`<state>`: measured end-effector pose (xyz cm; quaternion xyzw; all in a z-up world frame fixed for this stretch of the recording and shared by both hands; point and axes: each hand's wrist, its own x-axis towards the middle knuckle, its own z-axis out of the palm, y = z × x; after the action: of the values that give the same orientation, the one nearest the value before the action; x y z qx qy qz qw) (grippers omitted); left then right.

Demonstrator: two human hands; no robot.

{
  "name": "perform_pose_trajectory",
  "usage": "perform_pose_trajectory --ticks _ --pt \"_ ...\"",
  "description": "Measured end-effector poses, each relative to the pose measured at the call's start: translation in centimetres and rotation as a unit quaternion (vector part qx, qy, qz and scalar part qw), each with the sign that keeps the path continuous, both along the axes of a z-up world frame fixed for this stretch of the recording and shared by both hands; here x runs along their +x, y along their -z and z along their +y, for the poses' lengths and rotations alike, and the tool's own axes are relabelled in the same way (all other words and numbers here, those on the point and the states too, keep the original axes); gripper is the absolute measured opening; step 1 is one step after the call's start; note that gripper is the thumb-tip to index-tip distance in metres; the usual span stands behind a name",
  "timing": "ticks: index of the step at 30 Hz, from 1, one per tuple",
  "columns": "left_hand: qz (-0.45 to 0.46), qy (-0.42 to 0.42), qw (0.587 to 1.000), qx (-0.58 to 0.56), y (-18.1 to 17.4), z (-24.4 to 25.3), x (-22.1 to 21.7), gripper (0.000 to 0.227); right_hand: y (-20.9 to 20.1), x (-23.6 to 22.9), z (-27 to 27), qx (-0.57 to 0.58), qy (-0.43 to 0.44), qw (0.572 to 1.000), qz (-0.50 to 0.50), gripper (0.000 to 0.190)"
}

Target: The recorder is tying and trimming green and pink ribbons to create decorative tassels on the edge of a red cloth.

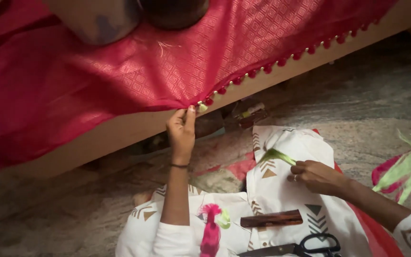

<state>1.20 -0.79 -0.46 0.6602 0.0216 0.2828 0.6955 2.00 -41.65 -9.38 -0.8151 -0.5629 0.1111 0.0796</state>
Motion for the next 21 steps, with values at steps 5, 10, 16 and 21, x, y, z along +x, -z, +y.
perform_pose_trajectory --ticks 5,10,16,21 --pt "-0.033 0.142 0.927 -0.346 -1.4 -0.2 -0.3 0.019 1.5 0.7 -0.1 -0.034 -0.014 0.999 -0.006 0.023" --pt "-0.027 0.311 0.804 -0.506 -8.0 -2.6 -2.9 0.045 0.2 -0.1 -1.0 0.038 0.017 0.999 -0.002 0.029" --pt "0.039 0.099 0.960 -0.260 -2.4 -3.1 0.3 0.014 1.2 -0.1 -1.7 0.072 0.089 0.993 -0.016 0.025" --pt "-0.007 0.016 0.959 -0.281 -0.3 -4.3 2.4 0.008 -0.6 -1.0 -0.4 0.122 0.367 0.911 0.141 0.021"
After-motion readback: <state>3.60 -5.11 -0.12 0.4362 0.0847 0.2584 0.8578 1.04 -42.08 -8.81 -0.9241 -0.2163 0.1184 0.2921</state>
